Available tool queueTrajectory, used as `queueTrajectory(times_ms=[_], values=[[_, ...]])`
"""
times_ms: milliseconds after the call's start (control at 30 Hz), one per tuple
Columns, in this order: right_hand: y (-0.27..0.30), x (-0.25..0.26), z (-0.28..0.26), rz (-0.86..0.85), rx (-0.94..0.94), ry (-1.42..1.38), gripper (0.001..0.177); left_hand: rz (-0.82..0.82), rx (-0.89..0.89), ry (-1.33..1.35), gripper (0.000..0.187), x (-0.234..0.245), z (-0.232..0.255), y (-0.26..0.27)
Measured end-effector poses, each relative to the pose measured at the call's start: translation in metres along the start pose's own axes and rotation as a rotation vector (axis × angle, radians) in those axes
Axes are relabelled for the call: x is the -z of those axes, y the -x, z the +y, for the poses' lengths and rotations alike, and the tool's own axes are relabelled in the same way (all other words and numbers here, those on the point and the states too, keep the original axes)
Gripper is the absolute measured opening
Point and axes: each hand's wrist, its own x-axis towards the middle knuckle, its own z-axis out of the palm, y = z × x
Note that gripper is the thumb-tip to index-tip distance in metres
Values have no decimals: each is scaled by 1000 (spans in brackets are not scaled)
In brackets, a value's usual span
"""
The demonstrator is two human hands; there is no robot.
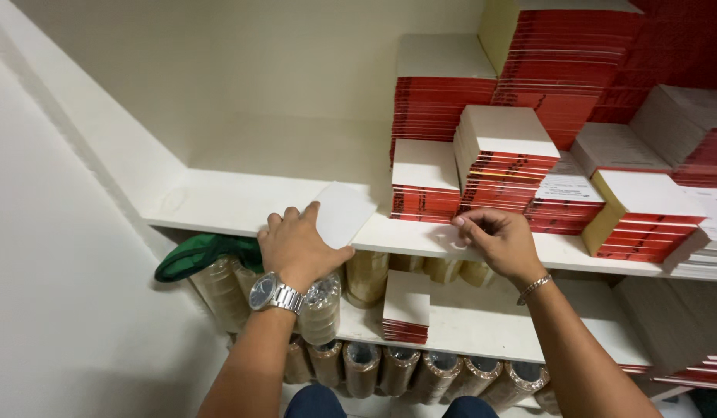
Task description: The person sits on the floor and repeatedly picks up small white notepads from a stack on a white shelf. They flip through the pages of each notepad and then place it on a lower shelf, continuing this process for multiple notepads.
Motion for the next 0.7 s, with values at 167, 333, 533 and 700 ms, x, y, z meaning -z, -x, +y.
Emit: queueTrajectory(times_ms=[167,333,533,700], values=[[20,-34,-26,-41,-129,43,16,18,-10,65,102,10,-4,18],[42,-75,-88,-336,-477,-115,42,43,-2,237,111,-6,-18,15],[42,-117,-62,-334,-616,-660,55,-3,-45,442,116,13,-29,33],[35,-117,-67,-213,-508,-754,19,61,-270,649,116,31,-25,46]])
